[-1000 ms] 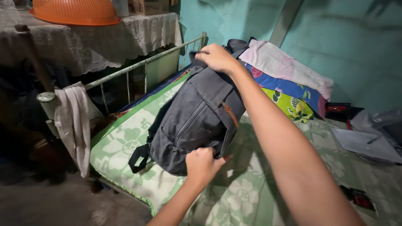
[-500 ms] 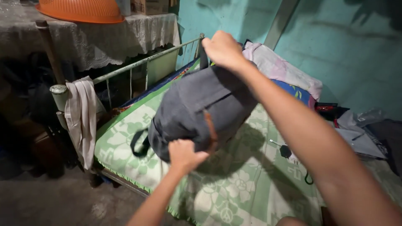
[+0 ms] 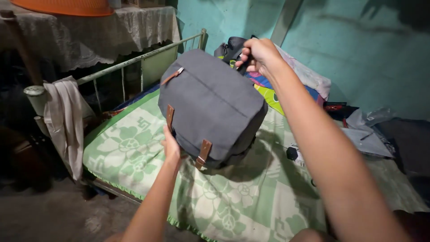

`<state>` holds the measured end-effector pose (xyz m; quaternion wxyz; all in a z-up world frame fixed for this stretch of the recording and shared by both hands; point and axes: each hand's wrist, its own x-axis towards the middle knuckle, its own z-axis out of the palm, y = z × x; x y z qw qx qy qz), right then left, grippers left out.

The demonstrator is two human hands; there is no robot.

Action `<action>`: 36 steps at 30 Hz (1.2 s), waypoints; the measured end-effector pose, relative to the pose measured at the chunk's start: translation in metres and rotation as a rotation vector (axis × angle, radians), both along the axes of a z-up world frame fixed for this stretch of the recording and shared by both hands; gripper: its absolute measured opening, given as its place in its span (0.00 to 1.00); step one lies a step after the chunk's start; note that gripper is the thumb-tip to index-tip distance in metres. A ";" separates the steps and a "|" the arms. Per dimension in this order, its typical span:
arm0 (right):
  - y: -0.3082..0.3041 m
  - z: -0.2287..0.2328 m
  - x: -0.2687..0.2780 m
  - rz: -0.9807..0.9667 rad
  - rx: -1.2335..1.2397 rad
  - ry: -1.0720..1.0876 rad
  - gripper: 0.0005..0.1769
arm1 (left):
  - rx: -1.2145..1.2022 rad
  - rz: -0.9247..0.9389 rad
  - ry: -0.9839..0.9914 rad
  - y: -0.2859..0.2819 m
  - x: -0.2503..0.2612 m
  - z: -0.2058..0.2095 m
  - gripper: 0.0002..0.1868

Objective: The person unzips a gray backpack on a bed and lifts out a brown sling bag. They open the sling bag, remove its contents including a charging cable, charger, wallet, small pouches, a camera and a phone, and lay the items out on the bed before closing the backpack.

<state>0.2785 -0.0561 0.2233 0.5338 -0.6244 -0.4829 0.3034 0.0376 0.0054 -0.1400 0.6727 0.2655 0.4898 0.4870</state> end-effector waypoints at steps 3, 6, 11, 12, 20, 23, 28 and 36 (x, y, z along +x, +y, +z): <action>0.010 -0.023 0.052 -0.021 0.106 0.198 0.14 | -0.227 -0.154 -0.134 -0.001 0.019 -0.022 0.59; 0.006 -0.039 0.090 -0.022 0.152 0.268 0.13 | -0.219 -0.205 -0.236 -0.001 0.037 -0.039 0.63; -0.019 -0.046 0.089 0.053 0.087 0.194 0.17 | 0.075 -0.113 -0.626 0.008 0.072 -0.053 0.51; -0.025 -0.046 0.077 0.003 0.080 0.060 0.15 | 0.106 -0.069 -0.619 0.004 0.075 -0.053 0.50; -0.100 -0.080 -0.072 -0.193 0.181 -1.383 0.32 | 0.291 0.027 -0.731 -0.048 0.076 0.005 0.45; -0.130 -0.076 -0.095 -0.241 0.167 -1.377 0.51 | 0.237 0.008 -0.692 -0.062 0.070 0.014 0.43; -0.146 -0.062 -0.096 -0.273 0.054 -1.331 0.61 | 0.443 -0.039 -0.779 -0.048 0.072 0.010 0.45; -0.158 -0.048 -0.022 -0.313 0.036 -1.068 0.51 | 0.439 -0.023 -0.805 -0.020 0.109 0.032 0.42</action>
